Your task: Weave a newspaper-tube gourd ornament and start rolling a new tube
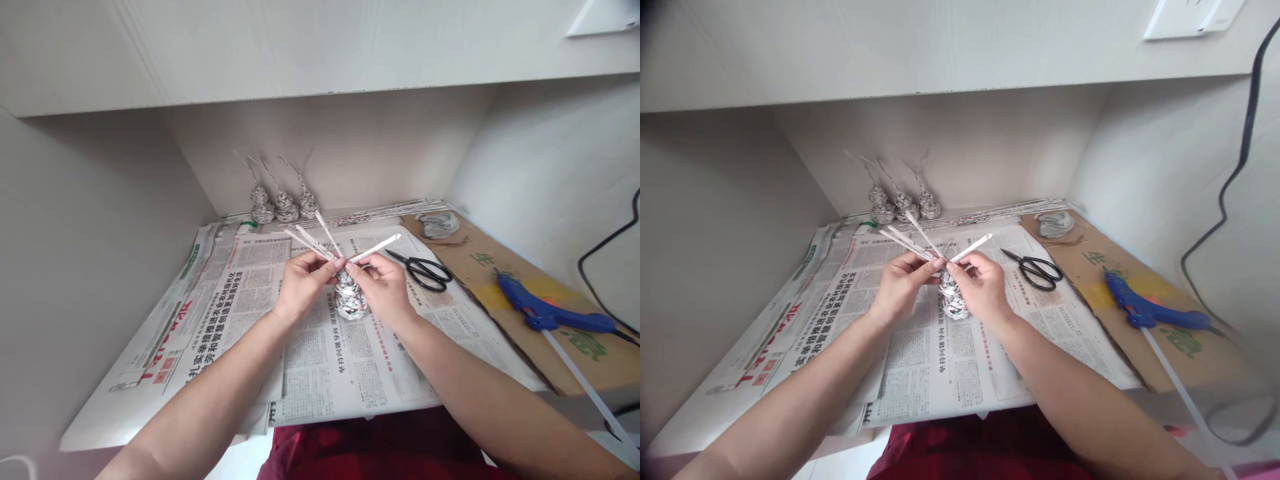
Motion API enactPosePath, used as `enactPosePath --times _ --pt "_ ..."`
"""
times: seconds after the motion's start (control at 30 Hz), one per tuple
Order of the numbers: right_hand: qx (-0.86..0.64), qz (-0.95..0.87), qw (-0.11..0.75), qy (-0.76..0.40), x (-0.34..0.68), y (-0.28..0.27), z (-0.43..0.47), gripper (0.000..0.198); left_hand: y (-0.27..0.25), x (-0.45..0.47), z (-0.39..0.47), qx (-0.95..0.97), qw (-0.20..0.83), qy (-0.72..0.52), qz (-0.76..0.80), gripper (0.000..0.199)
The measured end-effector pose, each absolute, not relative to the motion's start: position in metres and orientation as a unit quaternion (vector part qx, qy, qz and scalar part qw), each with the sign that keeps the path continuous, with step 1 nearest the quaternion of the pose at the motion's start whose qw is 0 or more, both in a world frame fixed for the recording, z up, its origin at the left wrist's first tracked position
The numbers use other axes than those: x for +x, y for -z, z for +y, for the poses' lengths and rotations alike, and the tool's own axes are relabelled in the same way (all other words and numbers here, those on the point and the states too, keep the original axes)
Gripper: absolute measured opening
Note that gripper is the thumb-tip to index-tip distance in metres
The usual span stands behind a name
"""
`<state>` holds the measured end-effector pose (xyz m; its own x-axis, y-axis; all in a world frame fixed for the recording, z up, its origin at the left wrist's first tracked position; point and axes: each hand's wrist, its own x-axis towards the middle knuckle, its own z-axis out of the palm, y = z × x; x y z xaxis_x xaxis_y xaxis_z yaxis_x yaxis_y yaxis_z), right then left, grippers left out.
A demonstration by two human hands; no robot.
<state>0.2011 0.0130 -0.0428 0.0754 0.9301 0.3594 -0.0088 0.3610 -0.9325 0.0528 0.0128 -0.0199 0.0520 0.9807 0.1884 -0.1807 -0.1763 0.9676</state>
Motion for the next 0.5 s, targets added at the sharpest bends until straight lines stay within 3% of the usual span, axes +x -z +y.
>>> enactPosePath --times 0.27,0.5 --pt "-0.440 -0.622 0.594 -0.260 0.2015 0.0379 0.0098 0.010 0.0157 0.0549 0.0096 0.518 0.490 -0.579 0.396 0.023" --pt "-0.431 -0.598 0.600 -0.311 0.2030 0.0377 0.0116 0.014 0.0159 0.0532 0.0106 0.492 0.531 -0.574 0.383 0.024"
